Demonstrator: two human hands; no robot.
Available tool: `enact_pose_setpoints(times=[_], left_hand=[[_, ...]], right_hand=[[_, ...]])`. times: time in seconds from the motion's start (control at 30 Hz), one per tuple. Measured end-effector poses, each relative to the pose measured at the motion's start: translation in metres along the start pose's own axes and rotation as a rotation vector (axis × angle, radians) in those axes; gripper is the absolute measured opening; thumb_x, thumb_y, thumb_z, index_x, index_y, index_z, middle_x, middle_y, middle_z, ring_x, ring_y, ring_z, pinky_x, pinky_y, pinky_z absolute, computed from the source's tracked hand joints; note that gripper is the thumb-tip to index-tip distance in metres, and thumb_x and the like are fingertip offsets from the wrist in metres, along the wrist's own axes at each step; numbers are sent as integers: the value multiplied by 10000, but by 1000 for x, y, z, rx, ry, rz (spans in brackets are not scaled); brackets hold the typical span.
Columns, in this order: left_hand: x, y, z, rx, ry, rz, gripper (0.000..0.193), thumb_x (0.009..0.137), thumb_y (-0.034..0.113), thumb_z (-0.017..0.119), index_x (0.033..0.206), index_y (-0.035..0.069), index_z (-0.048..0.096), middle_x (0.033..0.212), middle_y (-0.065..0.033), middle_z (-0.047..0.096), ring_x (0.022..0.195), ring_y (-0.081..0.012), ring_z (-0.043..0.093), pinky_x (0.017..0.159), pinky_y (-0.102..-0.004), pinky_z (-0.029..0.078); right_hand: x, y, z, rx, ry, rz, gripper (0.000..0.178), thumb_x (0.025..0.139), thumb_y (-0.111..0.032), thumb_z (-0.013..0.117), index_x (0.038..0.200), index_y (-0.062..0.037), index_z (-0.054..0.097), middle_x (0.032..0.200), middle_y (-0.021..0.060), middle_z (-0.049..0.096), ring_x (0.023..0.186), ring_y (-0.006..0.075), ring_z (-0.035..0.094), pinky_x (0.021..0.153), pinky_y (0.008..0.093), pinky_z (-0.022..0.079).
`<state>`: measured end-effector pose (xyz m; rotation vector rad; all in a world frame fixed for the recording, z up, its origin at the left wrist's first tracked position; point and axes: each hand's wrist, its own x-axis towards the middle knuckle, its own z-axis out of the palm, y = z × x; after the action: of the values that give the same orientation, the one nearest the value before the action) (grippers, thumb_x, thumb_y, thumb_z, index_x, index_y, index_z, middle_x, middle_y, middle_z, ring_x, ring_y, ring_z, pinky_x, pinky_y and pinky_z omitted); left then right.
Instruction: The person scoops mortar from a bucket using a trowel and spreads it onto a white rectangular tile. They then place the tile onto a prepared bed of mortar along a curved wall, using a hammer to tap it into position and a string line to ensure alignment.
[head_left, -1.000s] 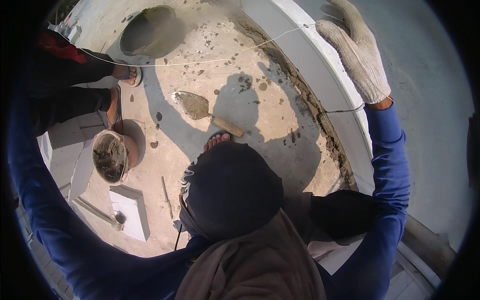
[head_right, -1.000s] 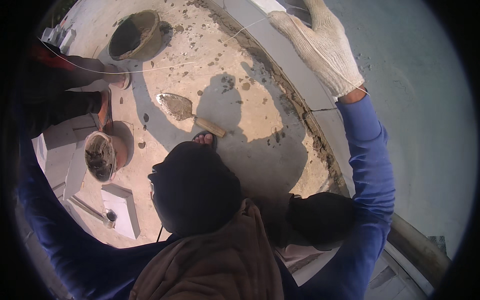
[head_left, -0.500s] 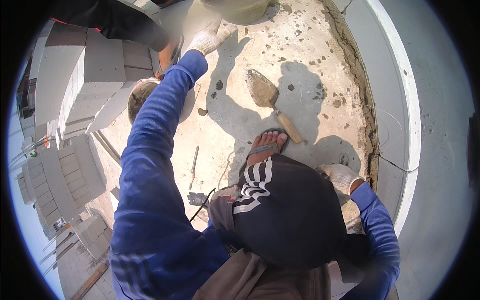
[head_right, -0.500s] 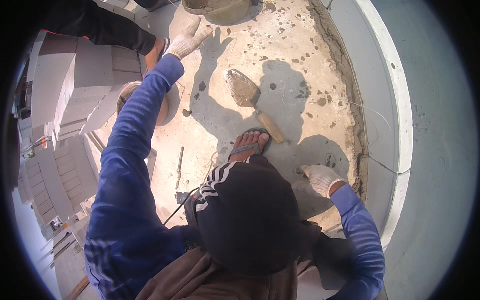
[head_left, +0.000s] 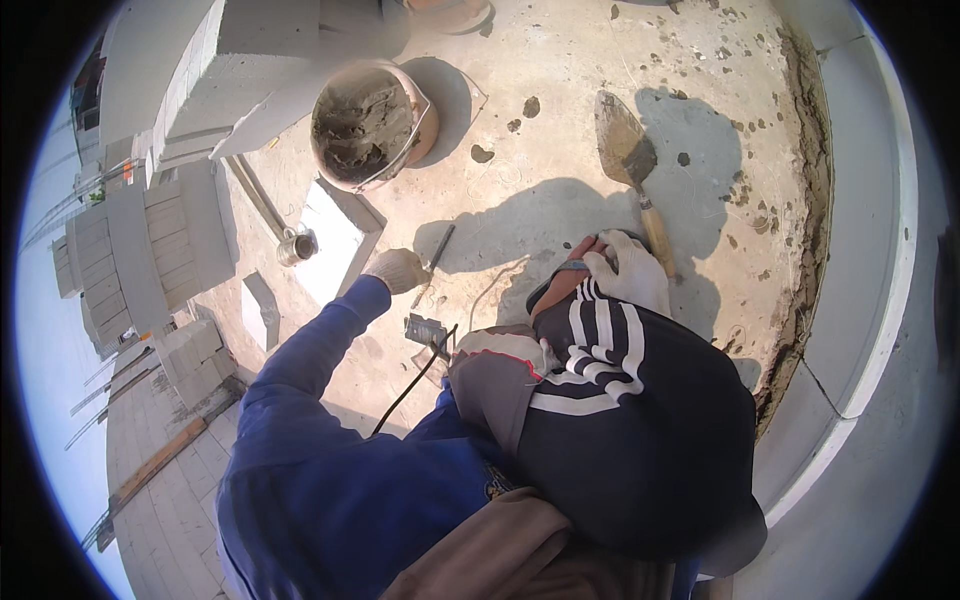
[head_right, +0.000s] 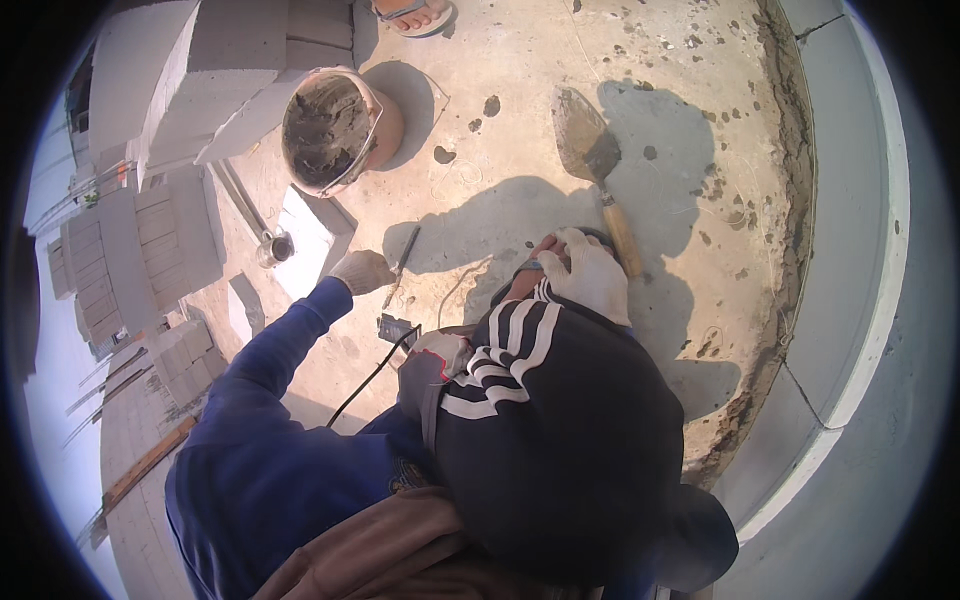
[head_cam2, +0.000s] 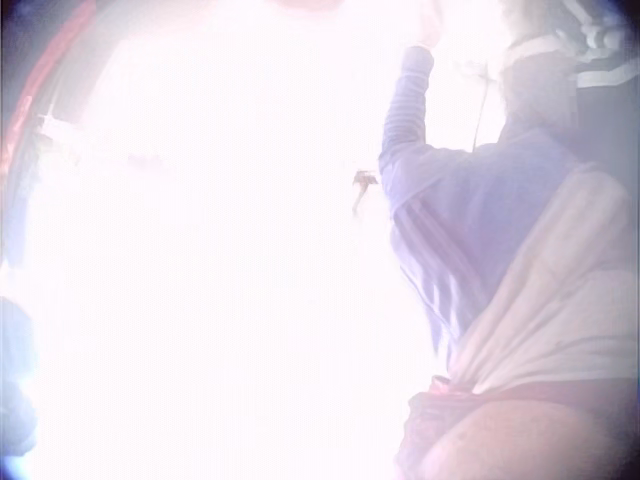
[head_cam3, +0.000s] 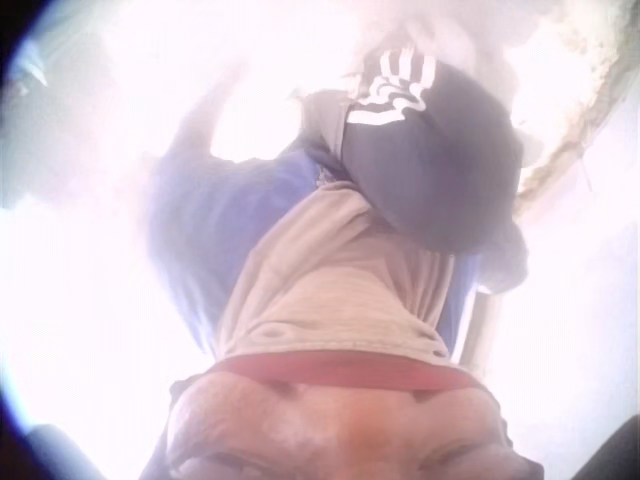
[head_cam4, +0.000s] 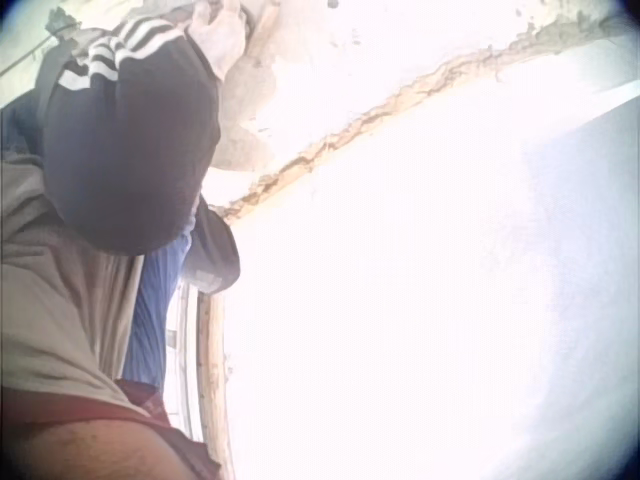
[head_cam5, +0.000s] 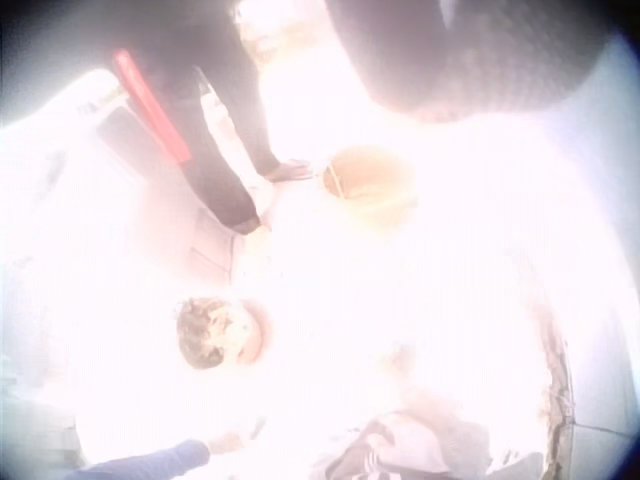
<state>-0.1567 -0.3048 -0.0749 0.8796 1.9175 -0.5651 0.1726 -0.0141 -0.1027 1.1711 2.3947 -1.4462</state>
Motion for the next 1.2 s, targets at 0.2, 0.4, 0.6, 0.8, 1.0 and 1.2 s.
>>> enact_pose_setpoints(times=[0.2,0.4,0.6,0.8,1.0,1.2], left_hand=[[-49,-23,111,-130,6,-48,524,848,474,735,1125,31,781,1094,-249,781,1060,-428,750,942,-509,583],[-29,14,102,-138,-59,118,389,862,409,729,998,61,837,995,-223,790,977,-415,761,887,-496,590],[55,54,-43,-189,-63,357,369,922,393,741,1055,56,814,1046,-181,780,960,-349,742,892,-438,573],[79,171,-232,-181,13,414,406,995,385,692,1201,42,759,1024,-119,752,924,-266,707,849,-381,550],[-19,381,-327,-50,23,610,451,1069,377,642,1346,27,704,1002,-57,723,888,-182,671,806,-325,528],[-156,580,-239,330,-79,875,477,1144,371,574,1456,26,678,989,8,687,858,-99,630,755,-267,498]], right_hand=[[-30,30,-31,45,-66,217,477,980,-342,745,1362,-61,700,1134,220,778,1029,370,769,931,432,593],[-94,-19,-148,204,193,394,441,982,-252,772,1351,-21,704,1127,192,773,1008,289,761,905,401,587],[-369,-28,-199,168,1174,393,429,1029,-195,763,1386,23,666,1254,148,755,1070,211,735,975,337,569],[-611,91,111,667,2007,1536,476,1049,-309,717,1378,34,690,1251,130,761,1047,174,698,952,313,554],[-468,-36,475,1304,808,2242,1052,942,-723,649,1640,22,395,1547,368,546,1454,477,548,1201,483,460],[-330,-63,481,1504,659,1781,681,961,-610,652,1400,-89,655,1284,255,745,1194,477,713,1014,528,570]])
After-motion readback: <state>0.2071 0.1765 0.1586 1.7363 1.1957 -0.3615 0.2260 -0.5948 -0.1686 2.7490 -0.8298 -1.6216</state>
